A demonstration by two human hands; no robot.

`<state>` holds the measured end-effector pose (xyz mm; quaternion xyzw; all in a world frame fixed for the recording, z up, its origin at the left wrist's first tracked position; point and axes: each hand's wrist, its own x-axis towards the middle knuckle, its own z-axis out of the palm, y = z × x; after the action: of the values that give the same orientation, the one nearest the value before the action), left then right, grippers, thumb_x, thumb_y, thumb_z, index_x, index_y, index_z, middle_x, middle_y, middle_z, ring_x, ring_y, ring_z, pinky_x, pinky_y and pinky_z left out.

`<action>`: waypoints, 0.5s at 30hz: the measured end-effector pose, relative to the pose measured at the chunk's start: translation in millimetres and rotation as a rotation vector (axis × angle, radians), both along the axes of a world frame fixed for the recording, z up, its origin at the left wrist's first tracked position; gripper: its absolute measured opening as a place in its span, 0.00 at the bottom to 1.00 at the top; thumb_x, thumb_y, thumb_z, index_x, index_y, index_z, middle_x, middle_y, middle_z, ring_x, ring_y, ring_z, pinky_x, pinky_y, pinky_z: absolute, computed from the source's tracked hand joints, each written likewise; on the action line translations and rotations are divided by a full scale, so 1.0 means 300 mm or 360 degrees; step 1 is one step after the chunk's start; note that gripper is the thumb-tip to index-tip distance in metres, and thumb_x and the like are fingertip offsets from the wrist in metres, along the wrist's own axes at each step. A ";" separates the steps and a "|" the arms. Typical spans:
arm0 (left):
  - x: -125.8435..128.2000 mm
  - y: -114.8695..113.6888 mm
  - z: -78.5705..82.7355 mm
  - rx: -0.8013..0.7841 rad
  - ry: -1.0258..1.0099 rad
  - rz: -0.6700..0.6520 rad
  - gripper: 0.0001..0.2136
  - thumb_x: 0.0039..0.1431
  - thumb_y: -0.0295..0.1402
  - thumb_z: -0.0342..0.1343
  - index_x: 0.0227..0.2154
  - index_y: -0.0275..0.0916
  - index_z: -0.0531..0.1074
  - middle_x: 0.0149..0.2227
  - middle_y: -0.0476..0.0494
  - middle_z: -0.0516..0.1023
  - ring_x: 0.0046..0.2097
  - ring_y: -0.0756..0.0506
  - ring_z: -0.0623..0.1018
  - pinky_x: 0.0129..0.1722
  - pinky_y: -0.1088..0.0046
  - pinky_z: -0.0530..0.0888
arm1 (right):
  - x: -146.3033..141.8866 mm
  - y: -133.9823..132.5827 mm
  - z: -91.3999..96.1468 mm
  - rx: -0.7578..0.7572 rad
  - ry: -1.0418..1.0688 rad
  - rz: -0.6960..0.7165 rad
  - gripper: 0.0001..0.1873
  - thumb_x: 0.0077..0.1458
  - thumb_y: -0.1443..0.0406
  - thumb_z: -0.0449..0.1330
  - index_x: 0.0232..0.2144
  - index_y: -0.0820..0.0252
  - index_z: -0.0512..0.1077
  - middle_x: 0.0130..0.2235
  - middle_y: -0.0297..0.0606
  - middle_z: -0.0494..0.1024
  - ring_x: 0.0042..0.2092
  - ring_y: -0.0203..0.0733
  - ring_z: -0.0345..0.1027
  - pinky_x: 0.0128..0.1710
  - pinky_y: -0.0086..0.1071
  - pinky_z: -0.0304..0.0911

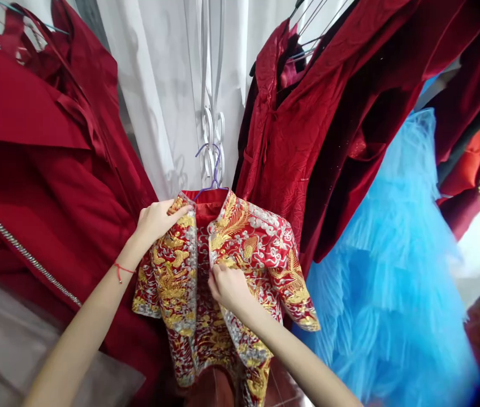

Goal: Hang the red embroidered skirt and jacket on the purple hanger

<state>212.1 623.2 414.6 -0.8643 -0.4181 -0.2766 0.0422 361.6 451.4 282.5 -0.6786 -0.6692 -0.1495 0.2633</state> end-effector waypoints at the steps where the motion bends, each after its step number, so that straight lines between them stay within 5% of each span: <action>1: 0.002 0.014 -0.019 -0.0001 0.0014 -0.0075 0.30 0.57 0.64 0.46 0.35 0.41 0.76 0.35 0.40 0.81 0.37 0.39 0.79 0.32 0.70 0.64 | 0.001 0.023 -0.023 -0.0163 -0.0043 -0.0123 0.06 0.60 0.67 0.56 0.31 0.62 0.71 0.29 0.40 0.76 0.23 0.36 0.65 0.24 0.31 0.47; 4: 0.006 0.060 -0.078 0.0055 -0.0011 -0.0332 0.33 0.51 0.65 0.53 0.45 0.39 0.73 0.43 0.38 0.80 0.44 0.38 0.79 0.43 0.66 0.70 | 0.071 0.042 -0.042 -0.0261 0.0006 -0.0251 0.13 0.64 0.60 0.54 0.31 0.61 0.72 0.30 0.40 0.77 0.26 0.38 0.69 0.25 0.31 0.50; 9: -0.040 0.185 -0.169 0.0014 -0.0231 -0.0422 0.40 0.46 0.62 0.60 0.55 0.38 0.68 0.55 0.34 0.75 0.56 0.33 0.74 0.59 0.56 0.66 | 0.285 -0.025 0.062 0.0355 0.0240 -0.0223 0.20 0.66 0.53 0.51 0.28 0.58 0.70 0.29 0.36 0.74 0.28 0.36 0.67 0.29 0.29 0.55; 12: -0.094 0.267 -0.228 -0.0319 -0.0443 -0.0532 0.36 0.47 0.59 0.61 0.53 0.38 0.70 0.51 0.38 0.78 0.50 0.37 0.78 0.53 0.62 0.72 | 0.428 -0.042 0.140 0.0776 0.0092 -0.0364 0.19 0.63 0.50 0.55 0.39 0.60 0.71 0.39 0.44 0.75 0.40 0.44 0.69 0.41 0.35 0.62; 15: -0.120 0.303 -0.277 -0.0497 -0.0602 -0.0604 0.29 0.52 0.57 0.59 0.46 0.37 0.74 0.42 0.42 0.81 0.41 0.42 0.79 0.43 0.70 0.74 | 0.558 -0.016 0.185 0.0810 -0.0102 -0.0413 0.33 0.57 0.44 0.58 0.54 0.62 0.66 0.53 0.55 0.70 0.54 0.58 0.64 0.53 0.50 0.57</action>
<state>175.9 714.2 331.5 -0.8561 -0.2870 -0.3680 -0.2220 528.9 446.7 338.0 -0.6656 -0.5258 -0.3664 0.3825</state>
